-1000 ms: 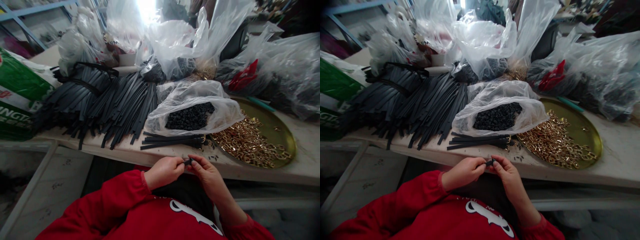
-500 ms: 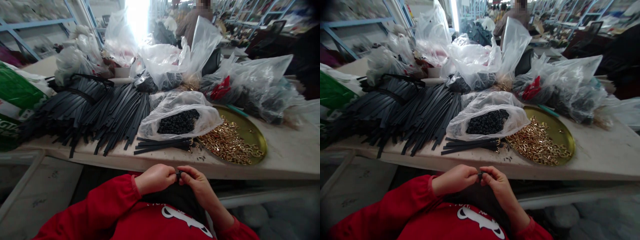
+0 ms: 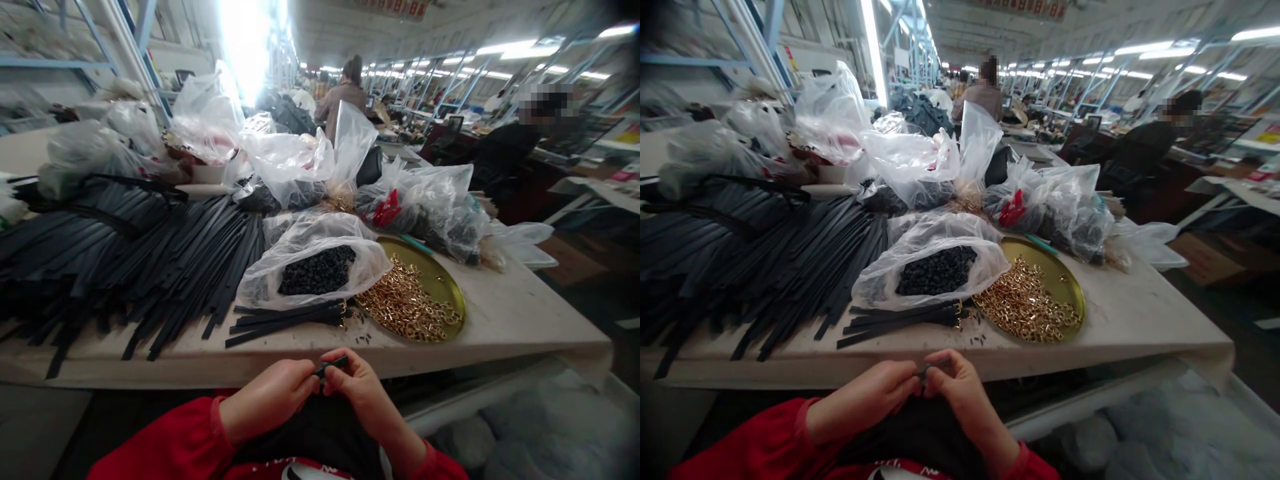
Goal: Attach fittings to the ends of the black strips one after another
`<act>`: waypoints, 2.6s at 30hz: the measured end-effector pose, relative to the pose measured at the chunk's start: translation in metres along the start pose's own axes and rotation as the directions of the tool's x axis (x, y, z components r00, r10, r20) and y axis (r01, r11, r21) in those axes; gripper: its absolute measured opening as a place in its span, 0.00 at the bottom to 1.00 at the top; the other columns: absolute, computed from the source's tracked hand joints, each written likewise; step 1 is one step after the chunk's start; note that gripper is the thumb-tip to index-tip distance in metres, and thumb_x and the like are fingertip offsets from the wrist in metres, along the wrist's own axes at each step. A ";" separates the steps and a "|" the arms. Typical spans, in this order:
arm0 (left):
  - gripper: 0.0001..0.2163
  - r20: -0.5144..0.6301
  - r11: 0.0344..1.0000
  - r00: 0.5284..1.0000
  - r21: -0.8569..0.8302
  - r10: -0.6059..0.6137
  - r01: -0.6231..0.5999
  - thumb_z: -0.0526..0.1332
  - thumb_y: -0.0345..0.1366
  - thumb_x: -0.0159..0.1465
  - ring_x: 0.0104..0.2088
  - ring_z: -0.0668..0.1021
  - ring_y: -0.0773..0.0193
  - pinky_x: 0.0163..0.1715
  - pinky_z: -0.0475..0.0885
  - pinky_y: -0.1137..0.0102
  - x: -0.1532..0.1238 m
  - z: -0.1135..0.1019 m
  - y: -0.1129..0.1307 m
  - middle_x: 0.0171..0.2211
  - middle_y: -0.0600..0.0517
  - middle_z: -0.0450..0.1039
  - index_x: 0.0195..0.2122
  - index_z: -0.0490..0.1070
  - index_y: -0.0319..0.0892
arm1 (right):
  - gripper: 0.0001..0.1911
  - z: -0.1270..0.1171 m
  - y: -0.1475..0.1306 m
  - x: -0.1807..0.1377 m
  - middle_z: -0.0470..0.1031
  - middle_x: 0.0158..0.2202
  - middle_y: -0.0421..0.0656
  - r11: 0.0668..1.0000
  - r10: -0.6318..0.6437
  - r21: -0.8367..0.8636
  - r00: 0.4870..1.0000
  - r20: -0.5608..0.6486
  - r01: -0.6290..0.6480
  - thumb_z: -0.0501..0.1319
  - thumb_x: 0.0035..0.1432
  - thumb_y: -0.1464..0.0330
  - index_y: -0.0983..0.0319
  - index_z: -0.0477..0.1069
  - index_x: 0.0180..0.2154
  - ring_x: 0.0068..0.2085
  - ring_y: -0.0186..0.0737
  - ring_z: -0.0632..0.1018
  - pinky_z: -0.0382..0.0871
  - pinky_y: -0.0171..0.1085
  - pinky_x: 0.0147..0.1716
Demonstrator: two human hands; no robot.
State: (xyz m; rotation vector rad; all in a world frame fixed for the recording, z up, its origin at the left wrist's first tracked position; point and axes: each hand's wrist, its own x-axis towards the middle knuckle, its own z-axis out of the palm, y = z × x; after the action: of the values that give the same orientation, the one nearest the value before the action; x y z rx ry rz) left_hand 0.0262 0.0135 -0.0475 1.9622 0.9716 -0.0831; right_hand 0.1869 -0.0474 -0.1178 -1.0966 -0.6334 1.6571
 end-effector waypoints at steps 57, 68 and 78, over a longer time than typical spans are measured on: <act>0.09 0.044 0.857 0.978 -0.476 -0.204 0.200 0.48 0.38 0.58 0.16 0.58 0.74 0.13 0.49 0.77 -0.002 0.012 0.005 0.19 0.58 0.61 0.29 0.61 0.38 | 0.05 -0.138 -0.054 0.042 0.68 0.28 0.42 -0.033 -0.384 -0.998 0.923 -0.037 -0.054 0.54 0.52 0.68 0.63 0.64 0.26 0.31 0.37 0.69 0.60 0.35 0.31; 0.09 0.020 0.802 0.987 -0.579 -0.161 0.143 0.49 0.39 0.58 0.12 0.60 0.75 0.10 0.52 0.78 0.041 0.000 0.014 0.19 0.57 0.64 0.28 0.61 0.39 | 0.13 -0.037 -0.039 0.030 0.71 0.32 0.44 0.677 -0.447 -0.683 0.890 -0.084 0.276 0.57 0.53 0.59 0.62 0.67 0.34 0.33 0.38 0.71 0.65 0.37 0.34; 0.09 -0.213 0.907 0.949 -0.400 -0.232 0.132 0.50 0.37 0.58 0.18 0.64 0.72 0.19 0.56 0.76 0.038 -0.005 -0.014 0.18 0.57 0.62 0.23 0.61 0.39 | 0.16 0.003 -0.015 0.051 0.68 0.28 0.39 0.983 -0.158 -0.126 0.966 -0.203 0.135 0.61 0.49 0.57 0.63 0.67 0.34 0.29 0.30 0.69 0.65 0.31 0.32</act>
State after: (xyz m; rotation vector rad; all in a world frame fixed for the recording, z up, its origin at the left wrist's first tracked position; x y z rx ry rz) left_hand 0.0418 0.0438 -0.0707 1.5410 1.2396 0.2458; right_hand 0.1869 0.0056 -0.1223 -1.2572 -0.6573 1.3694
